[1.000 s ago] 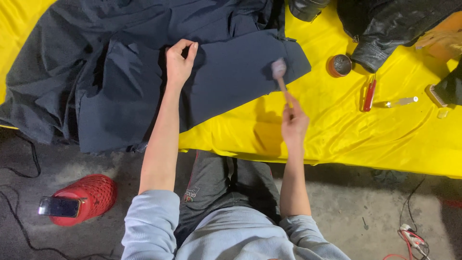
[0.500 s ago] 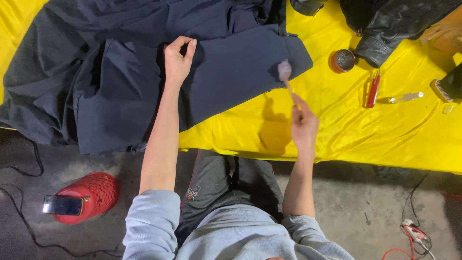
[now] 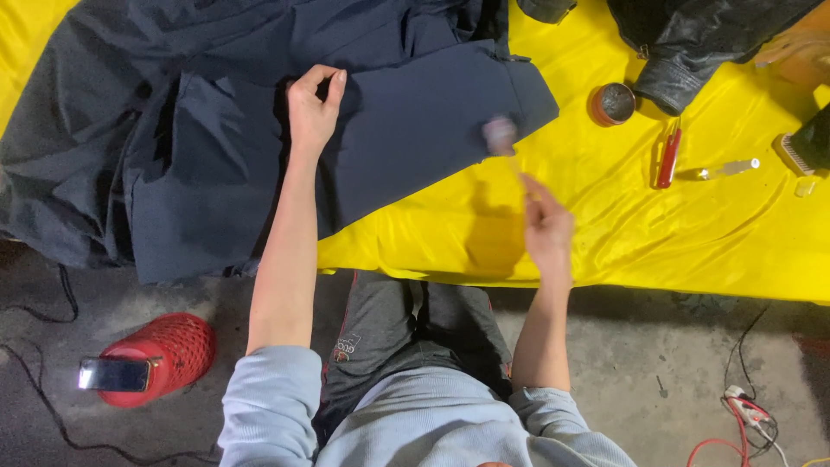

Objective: Brushing a dark blue garment with a small brush and marking it with a white chalk stick on a yellow work surface.

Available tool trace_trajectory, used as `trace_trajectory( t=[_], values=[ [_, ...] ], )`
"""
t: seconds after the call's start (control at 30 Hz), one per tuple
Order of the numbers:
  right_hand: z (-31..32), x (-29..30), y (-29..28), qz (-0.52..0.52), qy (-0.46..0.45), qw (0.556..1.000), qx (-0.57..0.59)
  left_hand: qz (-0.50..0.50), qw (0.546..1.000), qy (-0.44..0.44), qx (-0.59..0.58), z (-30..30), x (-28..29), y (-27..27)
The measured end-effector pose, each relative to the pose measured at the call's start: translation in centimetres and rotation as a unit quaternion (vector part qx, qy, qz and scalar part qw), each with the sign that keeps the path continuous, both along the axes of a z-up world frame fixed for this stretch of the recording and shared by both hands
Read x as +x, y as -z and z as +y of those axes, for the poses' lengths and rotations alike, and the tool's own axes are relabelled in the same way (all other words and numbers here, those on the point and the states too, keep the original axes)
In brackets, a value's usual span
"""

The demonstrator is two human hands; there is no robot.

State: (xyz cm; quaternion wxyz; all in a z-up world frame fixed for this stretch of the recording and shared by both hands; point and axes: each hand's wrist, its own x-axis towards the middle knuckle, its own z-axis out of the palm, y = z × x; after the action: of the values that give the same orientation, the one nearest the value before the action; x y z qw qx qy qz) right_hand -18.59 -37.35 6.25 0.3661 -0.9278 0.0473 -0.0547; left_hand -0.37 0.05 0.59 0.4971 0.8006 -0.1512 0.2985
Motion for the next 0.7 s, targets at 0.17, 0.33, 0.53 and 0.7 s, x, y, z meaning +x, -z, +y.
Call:
trace_trajectory(
  t=[0.17, 0.33, 0.53, 0.7],
  values=[
    [2.5, 0.1, -5.9, 0.014, -0.057, 0.987, 0.151, 0.007, 1.0, -0.001, 0.002, -0.2, -0.4, -0.5],
    [-8.0, 3.7, -2.7, -0.052, 0.149, 0.987, -0.022, 0.015, 1.0, -0.005, -0.001, -0.1, -0.4, -0.5],
    [-15.3, 7.4, 1.2, -0.064, 0.123, 0.982, -0.131, 0.002, 1.0, -0.005, 0.006, -0.2, -0.4, -0.2],
    [-19.3, 8.0, 3.6, -0.24, 0.001, 0.939, -0.247, 0.015, 1.0, -0.006, -0.003, -0.2, -0.4, -0.4]
  ],
)
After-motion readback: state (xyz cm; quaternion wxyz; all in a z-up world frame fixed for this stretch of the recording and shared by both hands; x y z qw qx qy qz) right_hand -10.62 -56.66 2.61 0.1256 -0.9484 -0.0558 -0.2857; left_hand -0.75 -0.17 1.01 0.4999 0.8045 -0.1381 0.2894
